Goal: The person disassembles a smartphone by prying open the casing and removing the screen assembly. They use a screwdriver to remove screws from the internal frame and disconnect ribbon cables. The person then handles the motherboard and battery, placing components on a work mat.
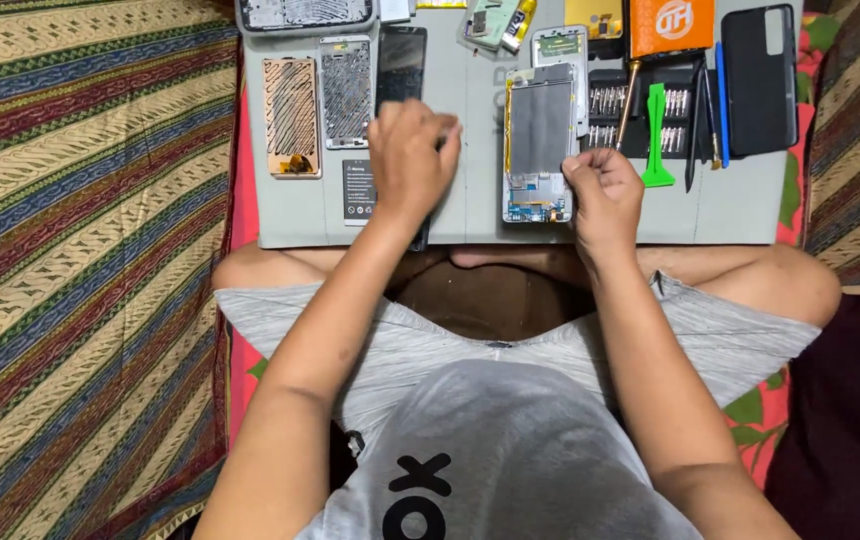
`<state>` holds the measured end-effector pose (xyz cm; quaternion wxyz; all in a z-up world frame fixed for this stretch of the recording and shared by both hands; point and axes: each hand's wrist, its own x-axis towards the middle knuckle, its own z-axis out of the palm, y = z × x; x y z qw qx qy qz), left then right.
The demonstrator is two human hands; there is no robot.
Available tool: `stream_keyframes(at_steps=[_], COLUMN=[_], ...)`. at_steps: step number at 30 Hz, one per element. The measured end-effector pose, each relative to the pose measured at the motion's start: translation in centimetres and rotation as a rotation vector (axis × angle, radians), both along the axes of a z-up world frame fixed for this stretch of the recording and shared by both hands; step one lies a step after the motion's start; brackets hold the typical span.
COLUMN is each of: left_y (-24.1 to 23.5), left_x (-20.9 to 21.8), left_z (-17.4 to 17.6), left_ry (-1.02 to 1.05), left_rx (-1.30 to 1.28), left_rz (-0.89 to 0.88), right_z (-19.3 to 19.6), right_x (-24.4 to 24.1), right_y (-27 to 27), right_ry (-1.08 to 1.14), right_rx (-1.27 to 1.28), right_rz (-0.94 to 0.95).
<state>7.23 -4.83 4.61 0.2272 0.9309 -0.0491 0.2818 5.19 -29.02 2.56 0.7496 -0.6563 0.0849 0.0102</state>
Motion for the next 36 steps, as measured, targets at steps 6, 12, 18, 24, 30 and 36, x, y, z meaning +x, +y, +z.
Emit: stream_keyframes(at_steps=[6, 12, 18, 24, 30, 36], left_y=[-0.5, -1.0, -0.7, -1.6, -4.3, -4.2], left_x=[-0.7, 0.7, 2.5, -2.2, -8.6, -10.1], left_z=[-2.6, -1.2, -2.0, 1.0, 8.4, 9.9], left_ry=[0.141, 0.098, 0.058, 0.455, 0.593, 0.607], left_rx=[0.091, 0.221, 0.313, -0.970, -1.989, -2.077], left_rz=[-0.088, -0.148, -0.200, -0.249, -0.501, -0.613], right_z=[-1.5, -0.7, -1.6, 0.0, -2.4, -2.4], right_x=[-0.3, -1.3, -2.0, -2.5, -1.0, -0.7], right_y=[-0.3, -0.5, -0.5, 1.6, 3.9, 4.1], right_ry=[-0.024, -0.013, 0.006, 0.035, 0.030, -0.011], right_rx=[0.001, -0.013, -0.050, -0.163, -0.297, -0.524], right_rz=[-0.090, -0.084, -0.057, 0.018, 0.096, 0.132])
